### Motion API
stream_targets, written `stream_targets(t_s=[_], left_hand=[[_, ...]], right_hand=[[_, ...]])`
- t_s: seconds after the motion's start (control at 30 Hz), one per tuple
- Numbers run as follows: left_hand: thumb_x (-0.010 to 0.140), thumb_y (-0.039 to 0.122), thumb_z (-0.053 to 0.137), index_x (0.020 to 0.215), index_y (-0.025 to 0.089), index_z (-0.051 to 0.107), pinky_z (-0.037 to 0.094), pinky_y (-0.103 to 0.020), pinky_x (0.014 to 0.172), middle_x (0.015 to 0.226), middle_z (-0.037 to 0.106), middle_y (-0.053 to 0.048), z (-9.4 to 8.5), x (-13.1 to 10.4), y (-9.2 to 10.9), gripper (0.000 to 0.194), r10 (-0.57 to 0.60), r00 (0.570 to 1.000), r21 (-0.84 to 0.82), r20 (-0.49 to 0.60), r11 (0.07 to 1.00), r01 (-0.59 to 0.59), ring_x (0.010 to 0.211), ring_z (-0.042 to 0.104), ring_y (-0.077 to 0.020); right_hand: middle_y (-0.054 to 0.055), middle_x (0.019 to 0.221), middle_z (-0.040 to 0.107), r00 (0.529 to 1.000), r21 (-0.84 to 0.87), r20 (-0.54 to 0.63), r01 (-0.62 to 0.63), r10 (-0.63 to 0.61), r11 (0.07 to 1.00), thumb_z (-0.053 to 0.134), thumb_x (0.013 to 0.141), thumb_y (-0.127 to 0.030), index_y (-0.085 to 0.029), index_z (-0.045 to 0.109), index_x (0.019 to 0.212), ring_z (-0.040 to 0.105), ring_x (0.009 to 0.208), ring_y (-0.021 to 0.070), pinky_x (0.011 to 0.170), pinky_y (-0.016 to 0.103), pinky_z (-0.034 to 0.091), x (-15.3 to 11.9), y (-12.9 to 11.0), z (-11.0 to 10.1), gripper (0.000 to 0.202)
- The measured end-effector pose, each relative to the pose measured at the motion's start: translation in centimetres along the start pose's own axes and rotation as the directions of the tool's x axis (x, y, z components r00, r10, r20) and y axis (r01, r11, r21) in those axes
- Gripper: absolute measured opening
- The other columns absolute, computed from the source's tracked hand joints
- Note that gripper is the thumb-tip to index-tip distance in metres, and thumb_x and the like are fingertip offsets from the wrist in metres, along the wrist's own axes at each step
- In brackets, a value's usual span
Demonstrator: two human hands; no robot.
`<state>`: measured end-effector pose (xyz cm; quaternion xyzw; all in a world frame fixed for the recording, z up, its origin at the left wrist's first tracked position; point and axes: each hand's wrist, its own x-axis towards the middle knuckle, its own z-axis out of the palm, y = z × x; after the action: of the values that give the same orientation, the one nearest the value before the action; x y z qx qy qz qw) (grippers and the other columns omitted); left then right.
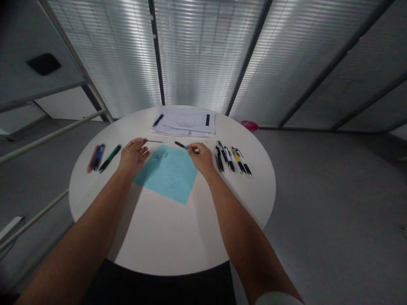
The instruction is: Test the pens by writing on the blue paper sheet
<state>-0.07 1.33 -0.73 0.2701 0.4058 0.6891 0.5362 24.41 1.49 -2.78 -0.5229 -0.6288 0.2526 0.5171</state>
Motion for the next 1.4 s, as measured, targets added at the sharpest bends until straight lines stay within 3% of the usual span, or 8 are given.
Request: stream_targets(t_s=[0.37,0.63,0.9,1.17,1.4], left_hand=[[0.064,0.026,0.077,0.081,0.020,0.059,0.045,-0.025,0.060,0.088,0.069,-0.002,-0.1,0.2,-0.6,0.026,-0.039,0.999,0.019,-0.009,0.999,0.040,0.060,0.054,-0.0081],[0.064,0.027,0.078,0.079,0.020,0.059,0.045,-0.026,0.060,0.088,0.068,-0.002,-0.3,0.4,-1.0,0.025,-0.043,0.999,0.033,0.007,0.999,0.043,0.060,0.054,-0.0080],[0.066,0.026,0.077,0.078,0.020,0.060,0.045,-0.026,0.060,0.089,0.068,-0.002,-0.2,0.3,-1.0,0.022,-0.039,0.999,0.039,0.010,0.998,0.039,0.059,0.054,-0.0079],[0.067,0.027,0.077,0.078,0.020,0.060,0.044,-0.025,0.058,0.089,0.067,-0.003,0.0,0.3,-0.9,0.021,-0.039,0.999,0.042,0.007,0.998,0.039,0.059,0.053,-0.0077],[0.066,0.026,0.078,0.078,0.020,0.059,0.044,-0.026,0.058,0.089,0.066,-0.003,-0.2,0.4,-1.0,0.023,-0.044,0.999,0.037,0.010,0.998,0.044,0.060,0.053,-0.0081]], right_hand=[[0.003,0.088,0.073,0.997,0.155,0.056,-0.058,0.049,0.986,0.067,0.065,-0.021,-0.021,0.064,0.087,0.067,0.088,0.0194,0.087,0.039,0.049,0.2,0.1,0.1,0.022],[0.002,0.085,0.071,0.994,0.331,0.034,-0.114,0.108,0.937,0.073,0.068,-0.040,-0.024,0.046,0.099,0.062,0.068,0.0142,0.065,0.029,0.048,0.4,0.3,0.3,0.044],[-0.001,0.079,0.062,0.995,0.272,-0.046,-0.072,0.087,0.960,0.069,0.073,-0.042,-0.023,0.049,0.096,0.058,0.065,0.0122,0.062,0.027,0.045,0.9,1.0,0.5,0.036],[-0.001,0.086,0.055,0.982,0.150,-0.188,0.058,-0.030,0.987,0.062,0.084,-0.044,-0.025,0.053,0.109,0.054,0.066,0.0120,0.065,0.028,0.048,0.9,1.4,-0.1,0.033],[0.002,0.094,0.058,0.978,0.076,-0.194,0.086,-0.070,0.993,0.053,0.091,-0.051,-0.031,0.053,0.127,0.055,0.067,0.0136,0.064,0.030,0.050,0.5,0.6,-0.5,0.041]])
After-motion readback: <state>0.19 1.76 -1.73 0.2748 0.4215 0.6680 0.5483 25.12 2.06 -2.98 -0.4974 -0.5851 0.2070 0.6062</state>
